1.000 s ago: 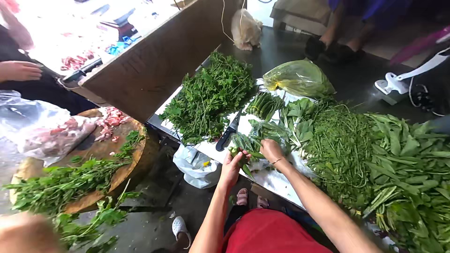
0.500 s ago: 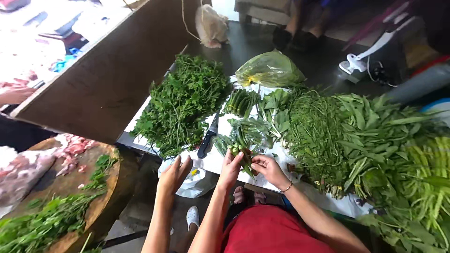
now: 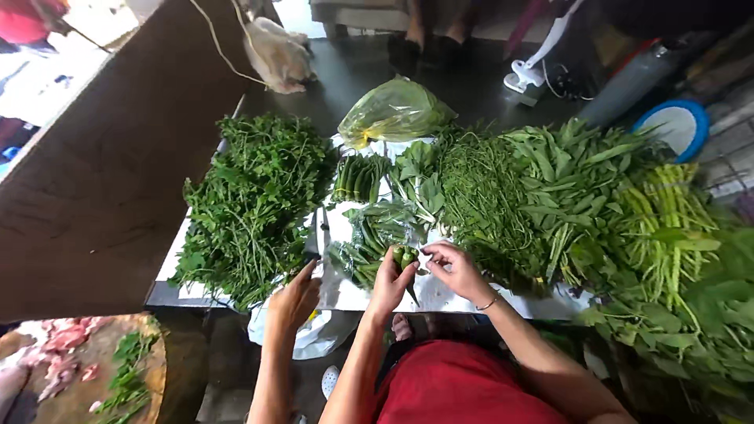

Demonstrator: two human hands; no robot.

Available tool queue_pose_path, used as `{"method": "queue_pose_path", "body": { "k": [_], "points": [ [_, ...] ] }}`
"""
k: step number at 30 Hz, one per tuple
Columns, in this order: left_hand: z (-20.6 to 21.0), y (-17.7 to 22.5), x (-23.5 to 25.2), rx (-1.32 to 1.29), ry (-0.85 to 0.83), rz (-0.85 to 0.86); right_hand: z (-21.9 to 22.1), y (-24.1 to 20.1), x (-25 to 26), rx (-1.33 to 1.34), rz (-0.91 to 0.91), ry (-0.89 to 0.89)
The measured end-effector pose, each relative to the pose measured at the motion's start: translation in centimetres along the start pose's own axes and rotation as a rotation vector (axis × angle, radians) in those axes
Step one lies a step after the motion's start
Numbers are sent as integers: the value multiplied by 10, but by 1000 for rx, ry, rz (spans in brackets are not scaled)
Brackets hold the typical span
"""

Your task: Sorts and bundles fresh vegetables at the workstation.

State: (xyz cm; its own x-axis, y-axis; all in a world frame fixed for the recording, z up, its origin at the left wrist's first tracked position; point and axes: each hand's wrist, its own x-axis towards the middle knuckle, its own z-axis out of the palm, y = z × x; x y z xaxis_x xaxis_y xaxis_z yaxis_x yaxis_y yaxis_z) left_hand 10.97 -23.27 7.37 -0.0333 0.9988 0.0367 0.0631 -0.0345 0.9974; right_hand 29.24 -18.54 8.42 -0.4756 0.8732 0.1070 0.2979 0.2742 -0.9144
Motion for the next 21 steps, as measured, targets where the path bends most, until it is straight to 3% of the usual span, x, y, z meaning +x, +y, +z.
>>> {"method": "queue_pose_path", "body": {
  "k": [5, 10, 21],
  "points": [
    [12, 0, 12, 239, -204, 73, -27, -13, 11, -71, -73, -121],
    [20, 6, 18, 417, -252, 64, -32, -5, 11, -173, -239, -123],
    [8, 5, 12, 579, -286, 21, -31, -14, 18, -234, -137, -216]
  ]
}}
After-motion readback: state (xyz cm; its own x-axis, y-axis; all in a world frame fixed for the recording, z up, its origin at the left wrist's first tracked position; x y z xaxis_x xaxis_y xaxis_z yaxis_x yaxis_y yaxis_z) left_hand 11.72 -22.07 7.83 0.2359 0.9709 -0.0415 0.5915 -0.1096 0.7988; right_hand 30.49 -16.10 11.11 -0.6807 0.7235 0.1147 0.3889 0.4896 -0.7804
